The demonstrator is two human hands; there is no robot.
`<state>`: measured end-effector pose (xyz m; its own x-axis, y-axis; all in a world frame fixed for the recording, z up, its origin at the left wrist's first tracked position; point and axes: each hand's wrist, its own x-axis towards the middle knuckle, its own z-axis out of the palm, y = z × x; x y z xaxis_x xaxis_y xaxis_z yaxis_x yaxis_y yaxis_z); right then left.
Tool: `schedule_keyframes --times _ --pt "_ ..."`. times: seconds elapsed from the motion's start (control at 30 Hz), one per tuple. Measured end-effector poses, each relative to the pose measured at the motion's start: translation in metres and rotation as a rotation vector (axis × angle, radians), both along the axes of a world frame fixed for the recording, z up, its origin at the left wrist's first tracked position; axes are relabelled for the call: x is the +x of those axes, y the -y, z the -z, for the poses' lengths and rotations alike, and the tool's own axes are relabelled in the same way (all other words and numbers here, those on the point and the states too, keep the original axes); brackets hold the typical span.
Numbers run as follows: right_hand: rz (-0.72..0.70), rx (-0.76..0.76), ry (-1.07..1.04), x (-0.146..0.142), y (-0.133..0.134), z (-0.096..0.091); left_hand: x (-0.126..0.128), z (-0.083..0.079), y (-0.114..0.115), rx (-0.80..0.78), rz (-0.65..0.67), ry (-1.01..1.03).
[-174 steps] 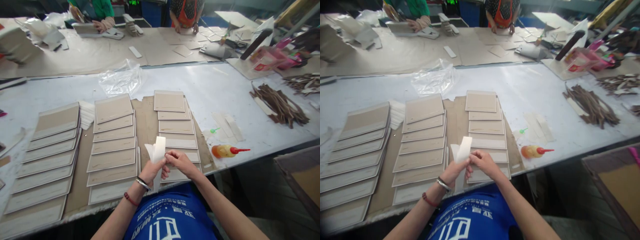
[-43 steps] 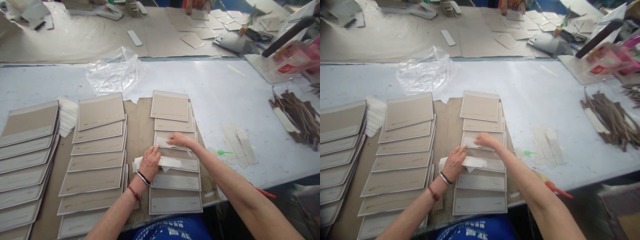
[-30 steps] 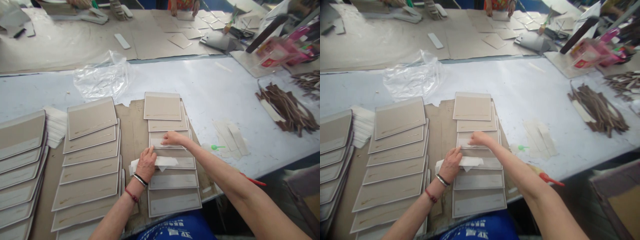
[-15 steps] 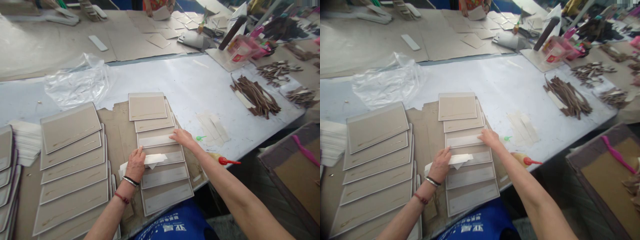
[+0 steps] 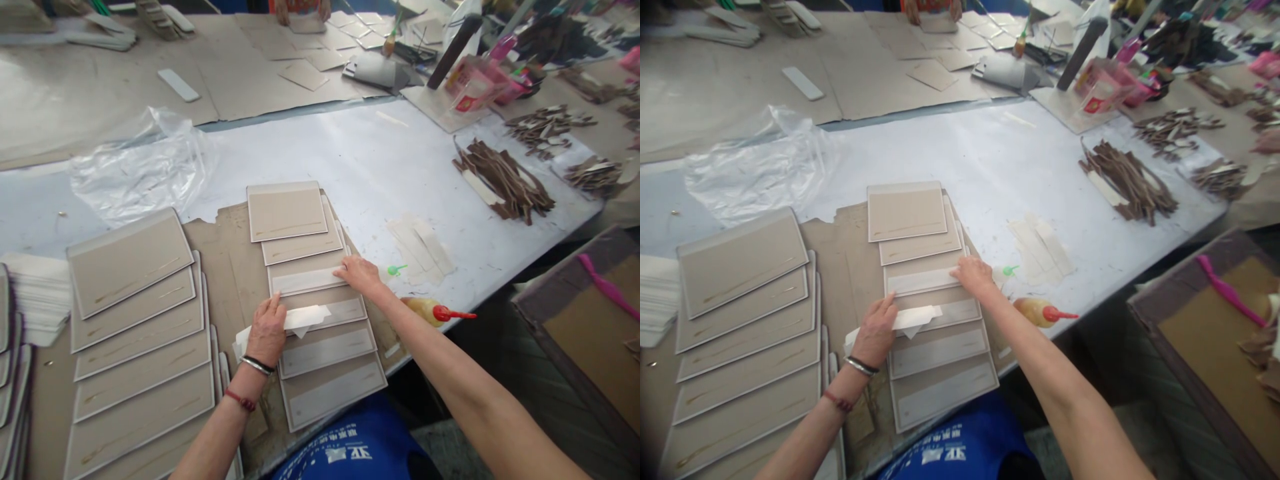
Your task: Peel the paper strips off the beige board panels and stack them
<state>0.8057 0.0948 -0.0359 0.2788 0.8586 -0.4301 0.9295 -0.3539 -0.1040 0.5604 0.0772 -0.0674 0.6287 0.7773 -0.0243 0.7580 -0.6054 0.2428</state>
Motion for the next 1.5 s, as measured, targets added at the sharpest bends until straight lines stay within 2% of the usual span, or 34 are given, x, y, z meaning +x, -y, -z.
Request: schedule_keyframes --times 0.3,0.57,0.87,0.97,1.07,1.13,1.27,1.3,1.37,1.43,1.5 --pt "0.007 0.014 0.021 -0.003 0.003 0.001 -0.001 0.003 0.000 0.046 0.013 0.017" --pt "0.015 0.045 0.035 -0.004 0.005 0.004 0.000 0.005 0.001 0.017 -0.015 0.011" --pt "0.104 0.067 0.018 -0.001 0.005 0.010 -0.001 0.007 0.001 0.035 -0.010 0.029" --pt "0.128 0.120 0.039 0.000 0.008 0.011 -0.001 0.008 0.001 0.033 -0.011 0.038" --pt "0.159 0.218 0.153 -0.005 0.017 0.010 -0.002 0.009 0.001 0.041 -0.006 0.045" --pt "0.076 0.297 0.200 -0.013 0.027 0.013 -0.002 0.011 0.001 0.058 0.000 0.051" --pt "-0.407 0.413 0.010 -0.034 0.052 0.030 -0.003 0.015 0.001 0.083 0.011 0.060" --pt "-0.479 0.416 -0.029 -0.037 0.058 0.035 -0.003 0.016 0.001 0.081 0.009 0.062" --pt "-0.493 0.403 -0.046 -0.037 0.067 0.044 -0.003 0.015 0.002 0.056 -0.006 0.075" --pt "-0.405 0.383 -0.025 -0.033 0.073 0.049 -0.002 0.012 0.001 -0.006 -0.044 0.116" --pt "-0.277 0.359 0.006 -0.028 0.076 0.049 -0.001 0.005 -0.003 -0.152 -0.121 0.238"
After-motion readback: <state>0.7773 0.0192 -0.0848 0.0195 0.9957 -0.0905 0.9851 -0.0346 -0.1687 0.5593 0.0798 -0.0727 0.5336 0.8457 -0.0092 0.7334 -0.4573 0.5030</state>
